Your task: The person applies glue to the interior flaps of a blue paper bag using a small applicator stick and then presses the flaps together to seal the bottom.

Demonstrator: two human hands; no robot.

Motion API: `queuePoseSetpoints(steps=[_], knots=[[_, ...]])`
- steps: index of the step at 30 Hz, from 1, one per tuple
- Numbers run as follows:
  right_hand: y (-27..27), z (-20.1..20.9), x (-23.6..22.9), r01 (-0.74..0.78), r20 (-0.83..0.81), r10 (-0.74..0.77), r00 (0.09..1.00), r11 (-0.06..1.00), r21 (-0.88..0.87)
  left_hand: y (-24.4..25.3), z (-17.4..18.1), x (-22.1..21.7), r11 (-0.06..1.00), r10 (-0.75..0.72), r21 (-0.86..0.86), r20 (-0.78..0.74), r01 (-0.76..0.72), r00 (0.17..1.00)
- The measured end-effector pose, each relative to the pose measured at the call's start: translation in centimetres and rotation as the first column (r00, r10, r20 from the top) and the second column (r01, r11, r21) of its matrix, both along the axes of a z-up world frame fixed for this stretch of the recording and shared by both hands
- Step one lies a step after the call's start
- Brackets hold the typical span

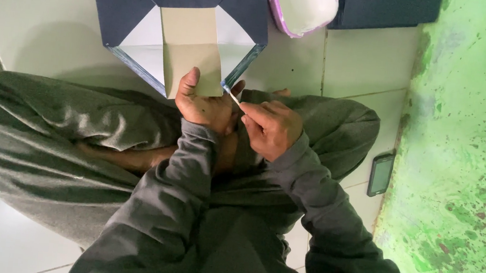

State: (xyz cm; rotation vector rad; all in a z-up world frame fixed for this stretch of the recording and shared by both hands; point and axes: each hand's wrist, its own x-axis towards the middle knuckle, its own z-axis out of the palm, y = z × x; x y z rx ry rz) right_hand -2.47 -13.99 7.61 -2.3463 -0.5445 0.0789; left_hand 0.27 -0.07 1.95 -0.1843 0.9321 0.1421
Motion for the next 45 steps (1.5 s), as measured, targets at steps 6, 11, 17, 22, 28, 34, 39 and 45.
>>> queuePoseSetpoints(steps=[6,11,17,22,28,34,39,45], knots=[[-0.6,0.4,1.1,-0.097,0.037,0.109,0.993,0.965,-0.244,0.1,0.1,0.0,1.0,-0.021,-0.022,-0.013,0.021,1.0],[-0.9,0.0,2.6,-0.059,0.094,0.092,0.991,0.949,-0.309,-0.1,-1.8,0.0,0.997,-0.076,0.018,-0.002,0.076,0.997],[-1.3,-0.3,2.3,-0.044,0.072,0.064,0.995,0.968,-0.248,0.0,-2.0,0.1,0.996,-0.09,0.019,-0.014,0.09,0.996],[-1.0,-0.4,0.6,-0.073,0.004,0.076,0.997,0.972,-0.224,0.0,-1.1,-0.1,0.998,-0.062,0.011,-0.027,0.062,0.998],[-0.8,0.0,0.8,-0.078,0.035,0.087,0.996,0.976,-0.201,-0.3,0.1,0.1,1.0,0.027,-0.005,-0.052,-0.028,0.998],[-0.7,-0.3,-0.1,-0.098,-0.001,0.1,0.995,0.976,-0.196,-0.3,-1.0,-0.2,0.999,0.005,0.053,-0.036,-0.003,0.999],[-0.5,0.2,-1.1,-0.085,-0.034,0.08,0.996,0.974,-0.21,-0.2,-2.1,-0.4,0.991,-0.105,0.077,-0.031,0.107,0.994],[-0.8,-1.0,-1.1,-0.067,-0.005,0.067,0.998,0.99,-0.124,-0.2,-2.1,-0.4,0.995,-0.066,0.069,-0.026,0.068,0.997]])
